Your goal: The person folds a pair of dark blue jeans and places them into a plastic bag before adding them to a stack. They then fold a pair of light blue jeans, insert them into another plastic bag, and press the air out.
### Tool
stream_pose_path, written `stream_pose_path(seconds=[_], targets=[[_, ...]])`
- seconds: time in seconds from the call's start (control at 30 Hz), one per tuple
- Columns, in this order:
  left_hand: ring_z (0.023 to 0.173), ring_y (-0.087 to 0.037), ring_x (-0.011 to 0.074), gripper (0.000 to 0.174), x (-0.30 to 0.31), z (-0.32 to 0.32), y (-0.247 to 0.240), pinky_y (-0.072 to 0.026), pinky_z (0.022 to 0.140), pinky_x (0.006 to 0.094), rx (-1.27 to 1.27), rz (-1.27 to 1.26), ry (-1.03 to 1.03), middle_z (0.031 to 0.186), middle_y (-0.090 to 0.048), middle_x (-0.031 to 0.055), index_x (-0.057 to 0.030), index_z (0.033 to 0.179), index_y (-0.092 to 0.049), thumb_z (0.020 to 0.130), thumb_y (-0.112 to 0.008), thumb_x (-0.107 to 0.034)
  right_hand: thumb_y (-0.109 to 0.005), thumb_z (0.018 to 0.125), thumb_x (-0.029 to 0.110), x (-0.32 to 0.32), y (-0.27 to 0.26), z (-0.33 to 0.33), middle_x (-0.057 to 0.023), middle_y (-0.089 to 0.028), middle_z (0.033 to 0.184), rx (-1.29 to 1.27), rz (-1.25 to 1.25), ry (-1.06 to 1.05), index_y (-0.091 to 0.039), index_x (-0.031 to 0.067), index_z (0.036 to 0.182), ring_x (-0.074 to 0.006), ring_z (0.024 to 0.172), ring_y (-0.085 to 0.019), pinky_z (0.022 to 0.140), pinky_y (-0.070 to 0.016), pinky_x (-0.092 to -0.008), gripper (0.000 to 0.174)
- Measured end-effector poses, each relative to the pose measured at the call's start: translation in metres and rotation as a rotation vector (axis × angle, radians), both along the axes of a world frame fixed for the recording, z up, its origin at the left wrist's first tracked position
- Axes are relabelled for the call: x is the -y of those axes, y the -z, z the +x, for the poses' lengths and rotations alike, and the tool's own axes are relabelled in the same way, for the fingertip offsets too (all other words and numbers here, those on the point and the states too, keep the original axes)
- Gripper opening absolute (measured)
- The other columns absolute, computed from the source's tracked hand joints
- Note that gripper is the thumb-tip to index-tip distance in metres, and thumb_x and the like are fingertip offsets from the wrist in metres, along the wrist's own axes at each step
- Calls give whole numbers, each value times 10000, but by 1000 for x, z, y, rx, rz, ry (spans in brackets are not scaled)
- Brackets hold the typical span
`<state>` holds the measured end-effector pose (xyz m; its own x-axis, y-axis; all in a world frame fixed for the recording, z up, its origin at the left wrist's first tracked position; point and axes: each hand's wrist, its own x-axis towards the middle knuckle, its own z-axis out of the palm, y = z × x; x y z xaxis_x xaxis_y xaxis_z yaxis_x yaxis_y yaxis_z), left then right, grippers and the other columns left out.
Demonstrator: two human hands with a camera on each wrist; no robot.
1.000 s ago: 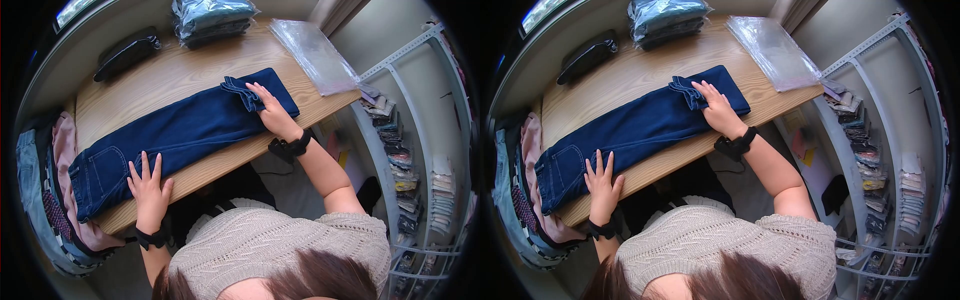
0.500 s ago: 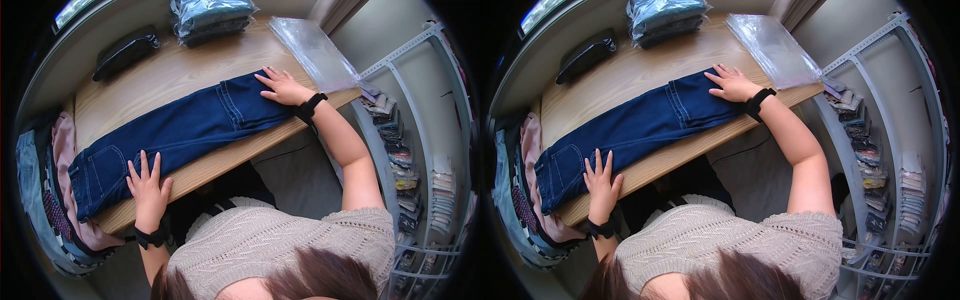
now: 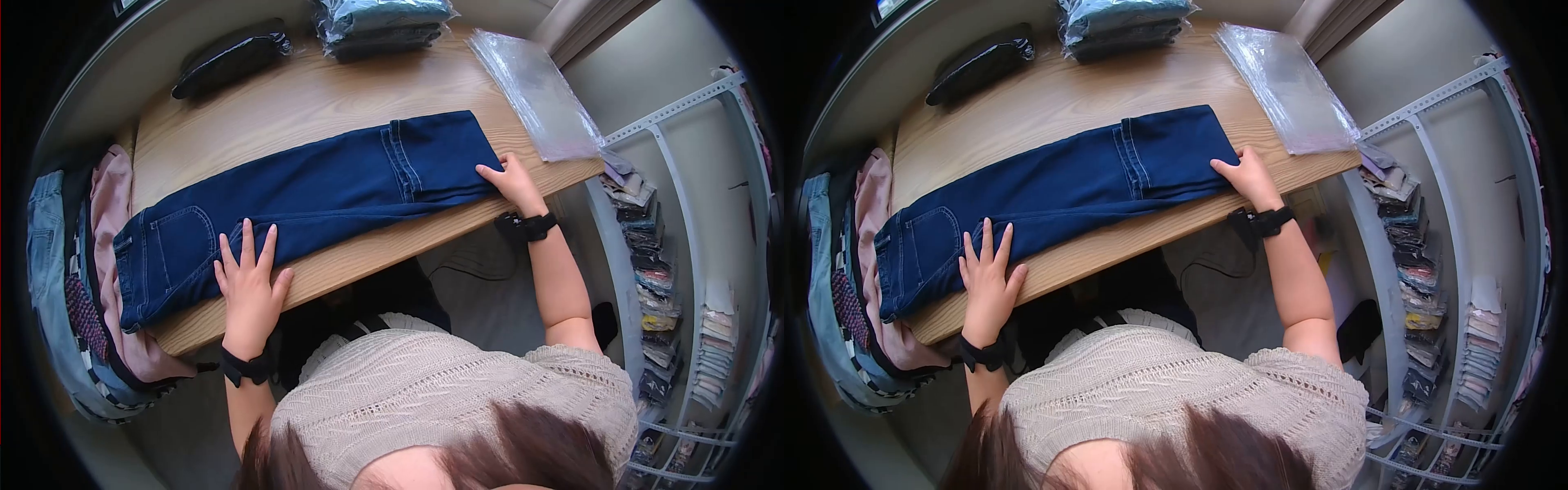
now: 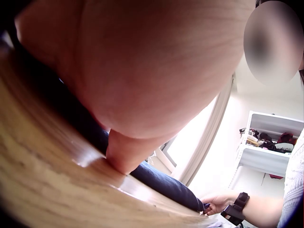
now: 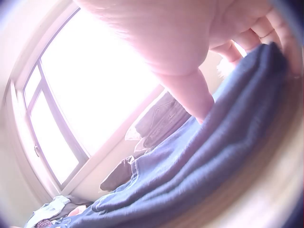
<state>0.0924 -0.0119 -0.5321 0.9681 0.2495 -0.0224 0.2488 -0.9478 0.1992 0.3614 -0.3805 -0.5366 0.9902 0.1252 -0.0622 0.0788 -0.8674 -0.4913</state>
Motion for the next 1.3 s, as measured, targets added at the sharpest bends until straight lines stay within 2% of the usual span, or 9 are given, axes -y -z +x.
stream_pose_path(seconds=[0.13,0.23,0.4,0.67,0.73,0.8,1.0,1.1,1.3], targets=[[1402,-131,448,606,0,0,2,-146,1091,623,13,21,9,1551,-203,121,-213,1438,-389,880,-585,-345,-712,829,163,9,9,-31,-105,-627,1003,-270,792,277,-523,-2,1138,-221,850,-601,822,-498,-323,398],[1401,-132,447,604,0,0,2,-152,1091,622,10,31,3,1550,-206,121,-219,1439,-388,882,-582,-349,-593,892,39,-5,16,-45,-119,-577,1173,-388,1848,494,-529,16,1161,-241,1148,-527,1059,-391,-386,277],[1411,-106,445,610,-1,1,0,-127,1096,624,-28,7,6,1563,-170,112,-237,1450,-364,890,-573,-360,-584,925,111,-77,20,-64,-93,-512,1349,-544,2031,421,-483,36,1290,-242,1231,-492,1102,-342,-426,387],[1400,-123,467,617,-3,0,6,-140,1091,624,14,3,12,1557,-181,127,-237,1451,-358,889,-575,-370,-516,982,242,-126,9,-89,-114,-618,1143,-171,1483,395,-583,-64,1133,-181,993,-581,865,-468,-316,348],[1398,-124,470,613,-3,-1,7,-140,1090,624,20,6,2,1557,-178,127,-242,1451,-357,892,-572,-372,-512,983,284,-136,-3,-99,-135,-638,1106,-90,936,351,-594,-83,1099,-204,955,-585,851,-459,-314,393],[1397,-124,471,610,-3,-1,5,-138,1090,624,22,0,14,1557,-177,127,-248,1451,-354,894,-570,-373,-542,950,228,-151,-7,-109,-206,-625,1127,242,684,-6,-600,-49,1116,-330,1026,-578,916,-430,-370,328],[1396,-117,473,517,-5,-2,8,-148,1080,639,40,-20,0,1529,-228,142,-178,1334,-514,871,-598,-393,-591,774,51,-217,-2,-149,-134,-469,1397,522,-190,-755,-486,186,1351,-335,1287,-435,1071,-312,-460,602],[1387,-150,470,373,-4,-2,12,-189,1062,653,139,-51,0,1525,-245,131,-131,1085,-681,832,-641,-402,-578,772,34,-220,3,-150,-133,-461,1402,498,-170,-736,-489,225,1353,-346,1297,-420,1060,-312,-502,618],[1386,-116,485,457,-6,-2,12,-166,1059,664,94,-66,11,1528,-212,137,-127,1220,-615,839,-635,-378,-530,785,-18,-209,-7,-143,-121,-452,1414,334,-3,-784,-494,231,1350,-359,1309,-401,1072,-278,-541,619]])
